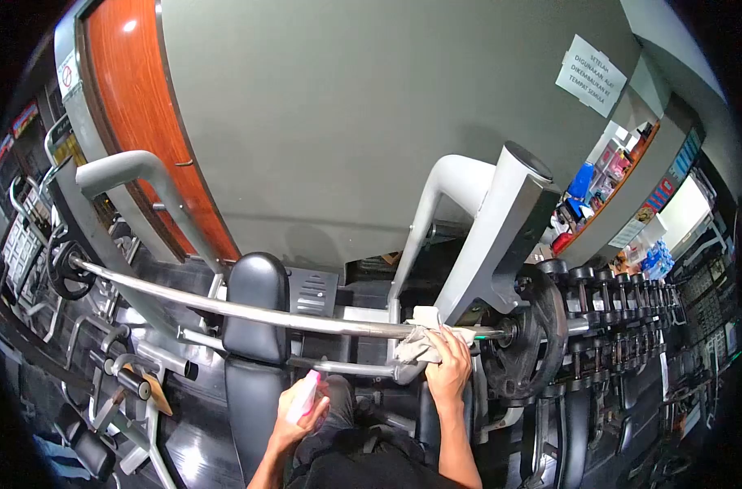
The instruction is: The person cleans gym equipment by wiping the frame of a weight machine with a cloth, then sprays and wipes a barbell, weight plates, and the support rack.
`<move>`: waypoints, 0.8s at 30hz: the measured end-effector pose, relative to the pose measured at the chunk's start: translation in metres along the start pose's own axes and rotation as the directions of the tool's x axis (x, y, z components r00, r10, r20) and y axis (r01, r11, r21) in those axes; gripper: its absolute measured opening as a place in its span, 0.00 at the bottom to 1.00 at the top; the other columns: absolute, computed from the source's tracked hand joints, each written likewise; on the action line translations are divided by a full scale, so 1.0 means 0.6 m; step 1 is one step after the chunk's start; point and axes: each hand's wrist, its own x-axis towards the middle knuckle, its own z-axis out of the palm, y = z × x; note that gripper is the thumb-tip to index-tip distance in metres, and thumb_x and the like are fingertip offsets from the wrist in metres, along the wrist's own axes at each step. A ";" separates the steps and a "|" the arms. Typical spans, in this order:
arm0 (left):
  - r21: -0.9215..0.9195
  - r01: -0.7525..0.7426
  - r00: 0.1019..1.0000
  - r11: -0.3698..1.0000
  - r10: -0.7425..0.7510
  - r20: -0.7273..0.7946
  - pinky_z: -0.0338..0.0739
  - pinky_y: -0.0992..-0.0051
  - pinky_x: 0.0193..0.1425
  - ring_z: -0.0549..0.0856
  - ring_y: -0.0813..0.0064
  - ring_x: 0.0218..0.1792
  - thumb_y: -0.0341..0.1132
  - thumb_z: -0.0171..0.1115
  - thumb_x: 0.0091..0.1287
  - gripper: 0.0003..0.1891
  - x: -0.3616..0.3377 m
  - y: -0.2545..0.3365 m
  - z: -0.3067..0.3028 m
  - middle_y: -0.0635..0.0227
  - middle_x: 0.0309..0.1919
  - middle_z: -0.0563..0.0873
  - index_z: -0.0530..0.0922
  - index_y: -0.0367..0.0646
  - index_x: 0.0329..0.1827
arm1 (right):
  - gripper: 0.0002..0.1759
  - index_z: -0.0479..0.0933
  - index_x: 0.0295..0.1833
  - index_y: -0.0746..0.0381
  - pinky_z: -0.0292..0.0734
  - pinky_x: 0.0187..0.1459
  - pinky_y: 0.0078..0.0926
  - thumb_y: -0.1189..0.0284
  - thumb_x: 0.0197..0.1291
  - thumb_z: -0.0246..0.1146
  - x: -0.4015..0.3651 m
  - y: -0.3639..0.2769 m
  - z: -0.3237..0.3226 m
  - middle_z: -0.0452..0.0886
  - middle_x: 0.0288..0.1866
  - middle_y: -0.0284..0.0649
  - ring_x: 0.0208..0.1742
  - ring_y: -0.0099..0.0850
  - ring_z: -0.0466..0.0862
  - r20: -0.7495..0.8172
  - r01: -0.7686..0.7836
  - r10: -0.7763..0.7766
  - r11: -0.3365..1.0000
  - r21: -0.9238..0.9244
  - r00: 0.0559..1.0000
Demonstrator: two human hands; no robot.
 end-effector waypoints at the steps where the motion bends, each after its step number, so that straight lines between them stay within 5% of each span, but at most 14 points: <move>1: 0.002 0.006 1.000 1.000 -0.006 -0.004 0.77 0.74 0.37 0.82 0.73 0.27 0.26 0.66 0.58 0.12 -0.002 -0.005 -0.002 0.63 0.26 0.82 0.77 0.35 0.45 | 0.28 0.83 0.48 0.57 0.66 0.65 0.40 0.85 0.37 0.55 -0.001 0.000 0.003 0.81 0.52 0.45 0.58 0.41 0.78 -0.013 -0.008 0.008 1.000 -0.018 1.000; 4: 0.082 -0.064 0.995 0.995 0.070 -0.076 0.78 0.75 0.39 0.84 0.73 0.28 0.25 0.65 0.59 0.12 -0.002 -0.006 -0.005 0.63 0.27 0.83 0.77 0.35 0.45 | 0.27 0.83 0.47 0.57 0.67 0.65 0.40 0.85 0.37 0.55 -0.001 -0.001 0.006 0.81 0.52 0.45 0.57 0.42 0.78 -0.031 -0.015 0.014 0.999 -0.038 0.999; 11: -0.158 0.067 0.992 0.985 -0.083 -0.096 0.77 0.77 0.38 0.82 0.78 0.26 0.23 0.62 0.60 0.10 -0.011 -0.025 0.001 0.66 0.27 0.83 0.76 0.34 0.45 | 0.28 0.82 0.48 0.57 0.67 0.65 0.41 0.85 0.36 0.56 -0.008 0.007 0.009 0.80 0.53 0.44 0.58 0.42 0.77 -0.044 0.026 -0.028 0.999 -0.046 0.999; 16: -0.050 0.013 0.989 0.999 -0.020 -0.149 0.76 0.78 0.33 0.82 0.79 0.24 0.22 0.60 0.61 0.11 -0.003 -0.017 -0.006 0.65 0.26 0.83 0.75 0.32 0.46 | 0.29 0.82 0.49 0.57 0.66 0.66 0.41 0.85 0.36 0.57 -0.010 0.009 0.009 0.80 0.53 0.43 0.59 0.41 0.77 -0.032 0.023 -0.024 0.999 -0.035 0.999; 24: -0.137 0.058 0.982 0.989 -0.081 -0.172 0.76 0.78 0.32 0.81 0.79 0.23 0.22 0.59 0.61 0.10 -0.002 -0.013 -0.018 0.63 0.27 0.83 0.75 0.31 0.46 | 0.28 0.82 0.48 0.56 0.66 0.66 0.41 0.84 0.35 0.57 -0.007 0.006 0.012 0.80 0.53 0.42 0.59 0.41 0.76 -0.030 0.011 -0.012 1.000 -0.019 0.999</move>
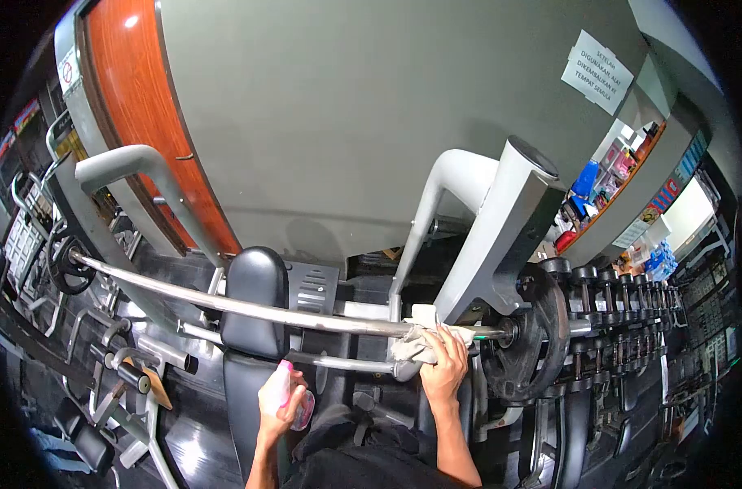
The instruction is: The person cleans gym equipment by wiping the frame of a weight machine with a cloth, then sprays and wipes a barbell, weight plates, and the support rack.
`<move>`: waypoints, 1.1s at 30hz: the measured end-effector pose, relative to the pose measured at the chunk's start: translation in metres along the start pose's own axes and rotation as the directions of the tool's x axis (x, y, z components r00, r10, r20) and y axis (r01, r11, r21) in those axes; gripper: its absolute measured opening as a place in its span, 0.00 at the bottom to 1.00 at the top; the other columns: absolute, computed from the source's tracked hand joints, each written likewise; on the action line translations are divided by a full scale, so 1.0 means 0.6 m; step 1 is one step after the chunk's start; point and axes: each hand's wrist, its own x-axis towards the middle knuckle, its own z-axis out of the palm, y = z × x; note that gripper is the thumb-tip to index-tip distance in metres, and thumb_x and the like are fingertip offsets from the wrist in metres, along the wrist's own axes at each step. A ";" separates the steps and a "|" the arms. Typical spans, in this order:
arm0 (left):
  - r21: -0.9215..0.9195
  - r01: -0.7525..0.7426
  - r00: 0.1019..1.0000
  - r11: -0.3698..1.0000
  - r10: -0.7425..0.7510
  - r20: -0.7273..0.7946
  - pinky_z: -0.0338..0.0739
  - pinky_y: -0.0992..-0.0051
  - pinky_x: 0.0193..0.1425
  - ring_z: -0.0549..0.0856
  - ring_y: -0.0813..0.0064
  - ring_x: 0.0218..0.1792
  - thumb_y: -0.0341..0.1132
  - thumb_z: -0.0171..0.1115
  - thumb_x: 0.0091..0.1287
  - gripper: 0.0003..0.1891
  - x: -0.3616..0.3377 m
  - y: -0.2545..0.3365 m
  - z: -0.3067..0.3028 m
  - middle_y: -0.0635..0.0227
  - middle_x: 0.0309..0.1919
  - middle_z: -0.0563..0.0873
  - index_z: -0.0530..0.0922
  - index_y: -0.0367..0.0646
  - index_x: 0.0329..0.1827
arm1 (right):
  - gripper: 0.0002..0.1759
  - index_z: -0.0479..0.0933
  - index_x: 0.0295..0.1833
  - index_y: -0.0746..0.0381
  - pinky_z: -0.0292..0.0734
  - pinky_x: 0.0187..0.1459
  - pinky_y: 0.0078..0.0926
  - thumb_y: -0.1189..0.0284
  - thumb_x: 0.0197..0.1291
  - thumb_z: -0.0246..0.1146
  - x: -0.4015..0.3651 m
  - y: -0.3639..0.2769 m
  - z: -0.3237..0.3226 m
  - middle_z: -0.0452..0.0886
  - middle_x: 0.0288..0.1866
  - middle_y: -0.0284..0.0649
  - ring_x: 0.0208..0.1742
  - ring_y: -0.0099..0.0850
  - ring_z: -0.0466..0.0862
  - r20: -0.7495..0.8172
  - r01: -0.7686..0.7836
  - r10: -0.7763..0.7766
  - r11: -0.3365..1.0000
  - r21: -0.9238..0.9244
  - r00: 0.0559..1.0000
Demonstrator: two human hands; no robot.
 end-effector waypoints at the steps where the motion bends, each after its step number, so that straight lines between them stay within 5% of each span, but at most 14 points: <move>1: 0.003 -0.013 1.000 1.000 0.013 -0.005 0.76 0.78 0.32 0.81 0.79 0.23 0.22 0.59 0.61 0.10 0.004 0.006 0.002 0.63 0.27 0.83 0.75 0.31 0.46 | 0.28 0.82 0.48 0.56 0.66 0.66 0.41 0.84 0.35 0.57 0.002 0.000 0.001 0.80 0.53 0.42 0.59 0.41 0.76 0.002 0.003 -0.003 1.000 0.000 1.000; 12: 0.032 0.030 1.000 0.999 -0.030 -0.005 0.76 0.80 0.32 0.80 0.81 0.24 0.23 0.60 0.63 0.10 0.008 0.006 -0.027 0.64 0.29 0.83 0.75 0.31 0.47 | 0.27 0.82 0.47 0.57 0.64 0.67 0.43 0.84 0.37 0.56 0.008 -0.006 0.005 0.80 0.54 0.42 0.59 0.42 0.76 0.024 -0.026 0.026 1.000 0.007 0.999; 18: -0.058 0.108 0.984 0.992 -0.099 0.147 0.76 0.78 0.33 0.81 0.79 0.25 0.24 0.60 0.63 0.14 0.023 0.023 -0.017 0.64 0.32 0.82 0.73 0.33 0.52 | 0.27 0.81 0.49 0.57 0.63 0.68 0.43 0.84 0.38 0.55 0.002 -0.013 0.005 0.80 0.54 0.43 0.60 0.42 0.76 0.009 -0.058 0.058 0.998 -0.010 0.998; 19: -0.061 0.104 0.982 0.993 -0.092 0.165 0.76 0.78 0.33 0.81 0.79 0.25 0.24 0.60 0.63 0.14 0.031 0.021 -0.020 0.64 0.32 0.82 0.73 0.33 0.52 | 0.27 0.82 0.48 0.57 0.63 0.68 0.43 0.85 0.38 0.55 0.003 -0.014 0.006 0.80 0.54 0.43 0.60 0.42 0.76 0.006 -0.067 0.067 0.998 -0.007 0.998; 21: 0.064 -0.169 0.952 0.983 0.146 0.270 0.77 0.78 0.31 0.81 0.77 0.25 0.26 0.57 0.64 0.13 0.046 0.014 -0.018 0.62 0.31 0.79 0.70 0.30 0.50 | 0.27 0.82 0.48 0.57 0.63 0.68 0.43 0.85 0.39 0.54 -0.001 -0.014 0.010 0.80 0.55 0.43 0.61 0.42 0.75 -0.015 -0.089 0.089 0.996 -0.026 0.996; 25: 0.059 -0.072 0.927 0.996 0.045 0.372 0.77 0.73 0.41 0.83 0.67 0.33 0.28 0.64 0.61 0.16 0.067 0.037 -0.008 0.62 0.33 0.83 0.74 0.37 0.51 | 0.27 0.82 0.49 0.57 0.62 0.68 0.41 0.85 0.40 0.54 -0.003 -0.018 0.010 0.79 0.56 0.44 0.62 0.41 0.75 -0.040 -0.110 0.109 0.994 -0.012 0.993; 32: -0.078 -0.090 0.897 0.993 0.115 0.427 0.78 0.75 0.39 0.82 0.74 0.30 0.28 0.65 0.61 0.16 0.102 0.069 0.026 0.63 0.32 0.83 0.75 0.36 0.51 | 0.28 0.81 0.51 0.58 0.64 0.67 0.40 0.86 0.40 0.53 -0.007 -0.026 0.000 0.80 0.55 0.46 0.62 0.43 0.75 -0.070 -0.129 0.131 0.991 0.040 0.989; 33: -0.107 -0.063 0.905 0.992 0.102 0.412 0.78 0.75 0.38 0.82 0.76 0.29 0.28 0.64 0.62 0.16 0.107 0.078 0.031 0.63 0.32 0.83 0.75 0.35 0.52 | 0.29 0.81 0.51 0.60 0.65 0.67 0.37 0.87 0.40 0.51 -0.009 -0.035 -0.011 0.80 0.54 0.46 0.61 0.42 0.76 -0.038 -0.202 0.211 0.965 0.167 0.977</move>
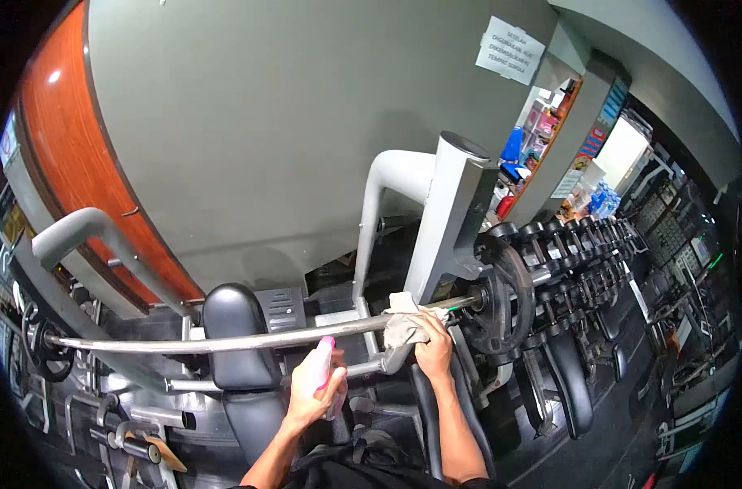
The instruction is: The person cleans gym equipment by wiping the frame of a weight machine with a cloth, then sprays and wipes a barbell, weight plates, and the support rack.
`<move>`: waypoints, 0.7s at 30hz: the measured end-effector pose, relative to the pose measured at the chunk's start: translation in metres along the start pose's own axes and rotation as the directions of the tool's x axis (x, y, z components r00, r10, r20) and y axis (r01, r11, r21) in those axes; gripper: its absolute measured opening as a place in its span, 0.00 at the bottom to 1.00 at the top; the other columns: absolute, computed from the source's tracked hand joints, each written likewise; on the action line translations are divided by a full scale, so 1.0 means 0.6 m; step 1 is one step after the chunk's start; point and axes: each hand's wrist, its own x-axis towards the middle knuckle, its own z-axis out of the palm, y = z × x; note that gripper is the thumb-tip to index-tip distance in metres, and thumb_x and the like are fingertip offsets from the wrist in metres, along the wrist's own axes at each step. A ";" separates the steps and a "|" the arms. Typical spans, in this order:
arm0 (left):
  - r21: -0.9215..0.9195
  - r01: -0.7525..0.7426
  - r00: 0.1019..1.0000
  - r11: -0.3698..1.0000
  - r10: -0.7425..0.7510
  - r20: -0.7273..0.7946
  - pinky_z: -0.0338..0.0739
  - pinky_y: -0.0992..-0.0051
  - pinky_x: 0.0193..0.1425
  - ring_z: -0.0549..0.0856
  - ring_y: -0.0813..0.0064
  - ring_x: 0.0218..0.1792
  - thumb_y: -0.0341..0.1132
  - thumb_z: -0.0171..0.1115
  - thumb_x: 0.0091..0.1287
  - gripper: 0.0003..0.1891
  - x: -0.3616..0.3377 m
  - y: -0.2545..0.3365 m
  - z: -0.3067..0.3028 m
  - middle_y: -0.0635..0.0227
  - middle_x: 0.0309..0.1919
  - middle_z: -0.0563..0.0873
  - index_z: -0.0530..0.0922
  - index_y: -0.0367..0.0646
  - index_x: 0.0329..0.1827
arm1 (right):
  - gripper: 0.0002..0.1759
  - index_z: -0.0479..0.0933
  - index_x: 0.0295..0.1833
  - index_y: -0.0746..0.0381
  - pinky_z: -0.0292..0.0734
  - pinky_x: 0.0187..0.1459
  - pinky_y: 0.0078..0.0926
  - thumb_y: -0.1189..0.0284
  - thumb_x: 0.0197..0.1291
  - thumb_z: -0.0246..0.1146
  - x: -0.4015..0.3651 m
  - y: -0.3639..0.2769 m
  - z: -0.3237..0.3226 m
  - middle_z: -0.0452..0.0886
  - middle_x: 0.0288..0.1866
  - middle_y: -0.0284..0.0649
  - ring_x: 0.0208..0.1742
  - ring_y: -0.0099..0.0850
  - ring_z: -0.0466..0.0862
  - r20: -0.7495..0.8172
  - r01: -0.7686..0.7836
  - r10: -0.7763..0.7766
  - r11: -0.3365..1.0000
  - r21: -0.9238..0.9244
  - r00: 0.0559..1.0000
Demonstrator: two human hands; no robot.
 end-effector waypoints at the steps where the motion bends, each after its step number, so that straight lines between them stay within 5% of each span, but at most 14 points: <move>1: 0.018 -0.065 0.998 0.998 0.065 -0.002 0.77 0.77 0.36 0.81 0.78 0.27 0.28 0.63 0.63 0.15 0.008 0.009 0.002 0.64 0.31 0.83 0.75 0.34 0.51 | 0.29 0.80 0.50 0.62 0.65 0.66 0.34 0.88 0.40 0.48 -0.002 -0.007 -0.006 0.81 0.53 0.47 0.60 0.41 0.78 0.028 -0.081 0.079 0.989 0.125 0.997; 5: -0.100 -0.080 0.996 0.992 0.084 0.031 0.76 0.79 0.30 0.79 0.80 0.23 0.26 0.61 0.63 0.14 0.030 0.072 0.009 0.65 0.29 0.82 0.75 0.34 0.51 | 0.29 0.78 0.51 0.67 0.67 0.62 0.27 0.91 0.42 0.46 -0.050 -0.014 -0.005 0.82 0.51 0.44 0.58 0.33 0.79 -0.086 -0.171 0.234 0.873 0.457 0.968; 9: 0.137 -0.372 0.928 0.918 0.363 0.086 0.75 0.77 0.32 0.79 0.77 0.24 0.25 0.64 0.59 0.17 0.045 0.094 0.001 0.64 0.29 0.81 0.75 0.35 0.52 | 0.25 0.78 0.51 0.67 0.68 0.61 0.25 0.90 0.47 0.48 -0.103 -0.032 -0.004 0.82 0.50 0.42 0.56 0.32 0.79 -0.164 -0.178 0.274 0.879 0.442 0.948; 12: 0.103 -0.416 0.908 0.904 0.406 0.106 0.77 0.78 0.37 0.79 0.80 0.27 0.24 0.59 0.64 0.18 0.031 0.078 -0.011 0.67 0.31 0.80 0.71 0.38 0.58 | 0.24 0.77 0.52 0.66 0.67 0.60 0.25 0.88 0.49 0.49 -0.129 -0.074 -0.021 0.82 0.50 0.41 0.55 0.30 0.78 -0.167 -0.217 0.360 0.807 0.549 0.918; 13: -0.008 -0.280 0.956 0.960 0.279 0.088 0.76 0.79 0.34 0.78 0.79 0.25 0.26 0.66 0.59 0.20 0.020 0.076 -0.015 0.65 0.30 0.81 0.74 0.36 0.54 | 0.22 0.77 0.52 0.67 0.67 0.60 0.26 0.87 0.51 0.50 -0.141 -0.066 -0.019 0.81 0.51 0.40 0.55 0.29 0.78 -0.196 -0.233 0.390 0.809 0.540 0.899; 16: -0.190 -0.197 0.975 0.962 0.213 0.068 0.75 0.81 0.34 0.78 0.82 0.26 0.27 0.68 0.58 0.21 -0.011 0.060 -0.026 0.66 0.31 0.82 0.74 0.35 0.55 | 0.17 0.76 0.52 0.69 0.68 0.60 0.27 0.83 0.55 0.53 -0.170 -0.072 -0.026 0.80 0.52 0.42 0.55 0.30 0.77 -0.274 -0.203 0.430 0.782 0.589 0.860; 20: -0.097 -0.217 0.972 0.971 0.224 0.065 0.75 0.82 0.32 0.77 0.86 0.25 0.27 0.68 0.59 0.21 -0.037 0.030 -0.045 0.68 0.31 0.81 0.74 0.34 0.55 | 0.18 0.75 0.53 0.69 0.68 0.60 0.27 0.84 0.57 0.52 -0.196 -0.110 -0.039 0.79 0.53 0.42 0.55 0.30 0.77 -0.307 -0.222 0.476 0.769 0.600 0.824; 21: -0.040 -0.213 0.966 0.976 0.217 0.144 0.76 0.82 0.31 0.79 0.84 0.26 0.25 0.62 0.64 0.23 -0.041 0.029 -0.056 0.64 0.39 0.80 0.69 0.33 0.62 | 0.18 0.74 0.54 0.69 0.67 0.61 0.27 0.85 0.57 0.51 -0.206 -0.105 -0.036 0.79 0.53 0.43 0.55 0.31 0.77 -0.312 -0.203 0.484 0.749 0.630 0.818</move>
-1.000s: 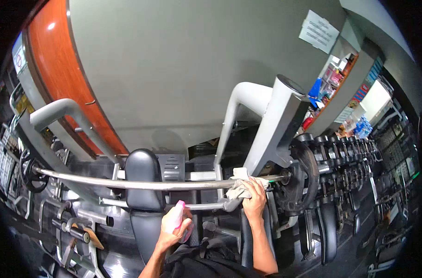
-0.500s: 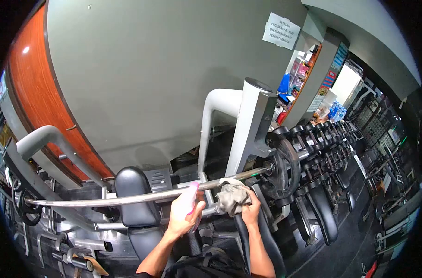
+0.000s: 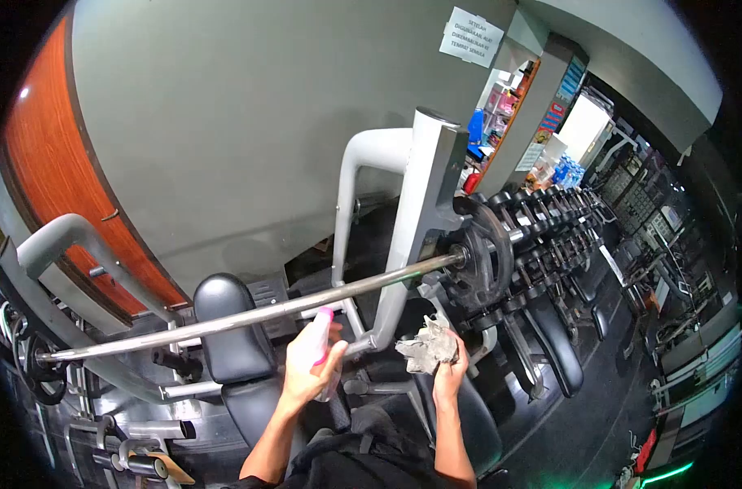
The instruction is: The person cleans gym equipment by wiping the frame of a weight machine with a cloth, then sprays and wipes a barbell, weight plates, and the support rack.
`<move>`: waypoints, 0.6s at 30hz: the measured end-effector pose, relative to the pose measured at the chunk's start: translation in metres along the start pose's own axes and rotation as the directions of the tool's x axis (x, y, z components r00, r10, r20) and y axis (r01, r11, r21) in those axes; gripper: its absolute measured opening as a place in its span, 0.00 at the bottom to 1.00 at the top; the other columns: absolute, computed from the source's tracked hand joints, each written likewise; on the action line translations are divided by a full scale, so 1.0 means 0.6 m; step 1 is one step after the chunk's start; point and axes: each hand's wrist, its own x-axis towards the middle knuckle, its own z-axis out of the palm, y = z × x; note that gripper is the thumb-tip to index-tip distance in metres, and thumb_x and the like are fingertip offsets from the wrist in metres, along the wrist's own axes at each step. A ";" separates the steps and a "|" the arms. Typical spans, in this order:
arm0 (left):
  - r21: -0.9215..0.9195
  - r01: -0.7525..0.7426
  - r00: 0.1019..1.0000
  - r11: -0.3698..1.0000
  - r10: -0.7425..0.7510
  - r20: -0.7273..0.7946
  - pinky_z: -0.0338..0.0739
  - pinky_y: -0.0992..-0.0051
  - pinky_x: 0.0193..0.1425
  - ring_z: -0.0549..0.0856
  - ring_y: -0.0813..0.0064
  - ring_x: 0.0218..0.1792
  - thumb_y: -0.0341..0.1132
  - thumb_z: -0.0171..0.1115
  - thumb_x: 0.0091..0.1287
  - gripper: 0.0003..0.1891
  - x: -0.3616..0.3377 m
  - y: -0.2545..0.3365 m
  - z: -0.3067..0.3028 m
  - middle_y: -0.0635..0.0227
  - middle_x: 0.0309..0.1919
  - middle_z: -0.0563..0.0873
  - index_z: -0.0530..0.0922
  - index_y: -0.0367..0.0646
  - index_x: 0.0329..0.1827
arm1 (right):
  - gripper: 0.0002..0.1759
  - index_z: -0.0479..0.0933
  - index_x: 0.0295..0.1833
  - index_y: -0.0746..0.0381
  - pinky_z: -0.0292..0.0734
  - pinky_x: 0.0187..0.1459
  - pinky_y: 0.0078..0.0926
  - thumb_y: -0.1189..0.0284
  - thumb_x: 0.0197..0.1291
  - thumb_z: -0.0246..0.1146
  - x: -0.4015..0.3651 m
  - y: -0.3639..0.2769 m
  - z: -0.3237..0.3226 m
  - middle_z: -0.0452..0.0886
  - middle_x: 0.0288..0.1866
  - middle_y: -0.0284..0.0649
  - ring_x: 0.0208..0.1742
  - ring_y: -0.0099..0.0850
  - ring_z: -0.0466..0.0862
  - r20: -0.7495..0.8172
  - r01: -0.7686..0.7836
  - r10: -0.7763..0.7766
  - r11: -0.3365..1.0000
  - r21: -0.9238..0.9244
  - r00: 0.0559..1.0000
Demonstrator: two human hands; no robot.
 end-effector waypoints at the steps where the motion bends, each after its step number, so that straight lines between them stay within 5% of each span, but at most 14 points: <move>1: -0.091 0.063 0.998 0.994 -0.064 -0.011 0.76 0.82 0.31 0.79 0.85 0.26 0.26 0.62 0.64 0.23 -0.003 0.004 0.000 0.64 0.39 0.80 0.69 0.34 0.62 | 0.18 0.74 0.54 0.69 0.67 0.61 0.27 0.85 0.57 0.51 -0.006 0.001 -0.009 0.79 0.53 0.43 0.55 0.31 0.77 -0.004 0.000 0.000 1.000 -0.007 1.000; 3: 0.013 -0.033 0.998 0.999 0.034 -0.046 0.77 0.82 0.31 0.79 0.85 0.27 0.26 0.61 0.65 0.22 -0.004 -0.006 -0.004 0.65 0.39 0.80 0.69 0.34 0.62 | 0.19 0.74 0.54 0.69 0.68 0.61 0.27 0.86 0.57 0.50 -0.013 -0.001 -0.013 0.78 0.54 0.43 0.55 0.31 0.77 -0.001 0.018 -0.018 1.000 -0.022 1.000; 11: -0.109 0.048 0.998 0.993 -0.051 -0.026 0.77 0.79 0.29 0.79 0.82 0.24 0.26 0.60 0.66 0.20 0.042 0.007 0.000 0.66 0.36 0.79 0.70 0.35 0.60 | 0.18 0.74 0.54 0.68 0.68 0.60 0.27 0.84 0.57 0.51 0.029 0.015 -0.001 0.79 0.54 0.42 0.55 0.31 0.77 -0.025 -0.061 0.063 0.995 0.078 0.998; 13: -0.092 0.028 0.999 0.995 -0.031 -0.030 0.77 0.79 0.29 0.78 0.82 0.23 0.26 0.59 0.66 0.18 0.065 0.002 0.007 0.66 0.33 0.79 0.70 0.35 0.59 | 0.18 0.75 0.54 0.68 0.69 0.60 0.27 0.83 0.57 0.52 0.059 0.015 0.012 0.79 0.53 0.42 0.56 0.31 0.78 0.013 0.059 -0.057 0.982 -0.182 0.998; 18: 0.017 -0.014 0.999 1.000 0.013 0.035 0.76 0.79 0.29 0.78 0.81 0.23 0.27 0.59 0.66 0.16 0.124 -0.025 0.032 0.65 0.32 0.79 0.70 0.33 0.55 | 0.22 0.74 0.54 0.68 0.71 0.58 0.28 0.85 0.51 0.53 0.133 0.029 0.047 0.81 0.51 0.44 0.54 0.31 0.80 0.153 0.235 -0.206 0.950 -0.204 0.967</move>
